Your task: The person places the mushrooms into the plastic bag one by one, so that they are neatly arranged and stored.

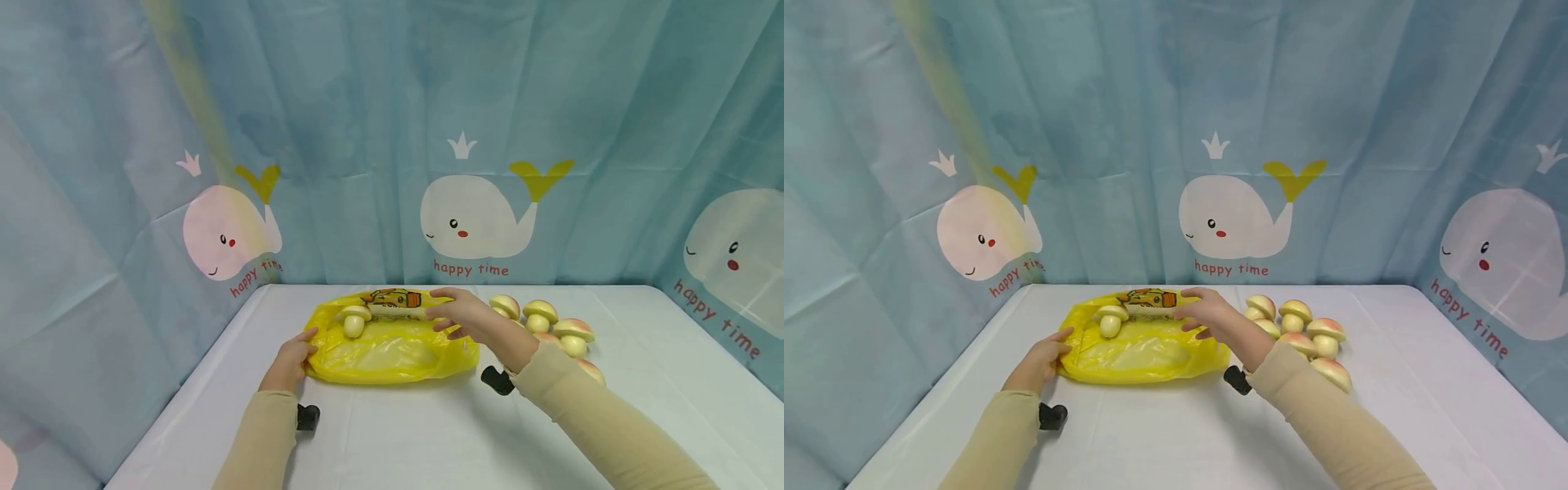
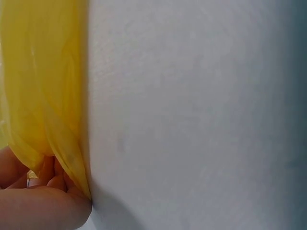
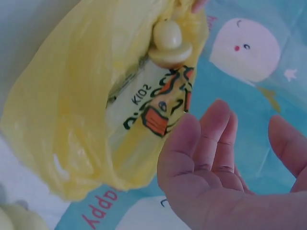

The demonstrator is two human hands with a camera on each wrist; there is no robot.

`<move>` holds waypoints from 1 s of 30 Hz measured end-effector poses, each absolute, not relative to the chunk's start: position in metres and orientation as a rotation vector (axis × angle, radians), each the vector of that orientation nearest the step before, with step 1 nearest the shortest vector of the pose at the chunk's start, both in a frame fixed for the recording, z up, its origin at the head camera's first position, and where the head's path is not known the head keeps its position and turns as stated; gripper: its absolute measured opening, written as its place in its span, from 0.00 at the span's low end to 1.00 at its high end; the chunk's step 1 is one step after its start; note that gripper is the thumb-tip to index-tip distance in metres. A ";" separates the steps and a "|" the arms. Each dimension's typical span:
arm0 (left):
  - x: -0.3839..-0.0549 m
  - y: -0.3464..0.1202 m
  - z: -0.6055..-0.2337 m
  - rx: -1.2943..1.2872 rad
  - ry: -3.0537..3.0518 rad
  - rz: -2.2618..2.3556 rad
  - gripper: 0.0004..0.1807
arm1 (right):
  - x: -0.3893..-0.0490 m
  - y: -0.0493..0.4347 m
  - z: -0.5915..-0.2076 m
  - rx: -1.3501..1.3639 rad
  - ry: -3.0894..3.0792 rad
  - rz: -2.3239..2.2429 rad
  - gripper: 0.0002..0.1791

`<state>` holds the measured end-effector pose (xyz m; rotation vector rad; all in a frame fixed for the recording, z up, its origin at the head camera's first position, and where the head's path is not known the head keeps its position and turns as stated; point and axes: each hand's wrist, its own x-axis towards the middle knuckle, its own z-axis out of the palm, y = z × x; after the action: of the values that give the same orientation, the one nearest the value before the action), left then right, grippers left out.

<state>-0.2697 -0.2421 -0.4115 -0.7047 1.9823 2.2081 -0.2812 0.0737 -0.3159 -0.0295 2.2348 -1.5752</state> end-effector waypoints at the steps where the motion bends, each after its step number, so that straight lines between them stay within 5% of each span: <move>1: -0.270 -0.242 -0.411 -0.703 1.981 2.206 0.31 | -0.280 0.077 -0.315 -0.039 2.245 -1.567 0.33; 30: -0.269 -0.243 -0.415 -0.674 2.045 2.172 0.31 | -0.240 0.192 -0.308 -0.060 2.431 -1.590 0.37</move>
<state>-0.2686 -0.2429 -0.4150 -0.6742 2.0454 2.1723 -0.2399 0.1918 -0.3080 -0.0603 2.4307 -1.5904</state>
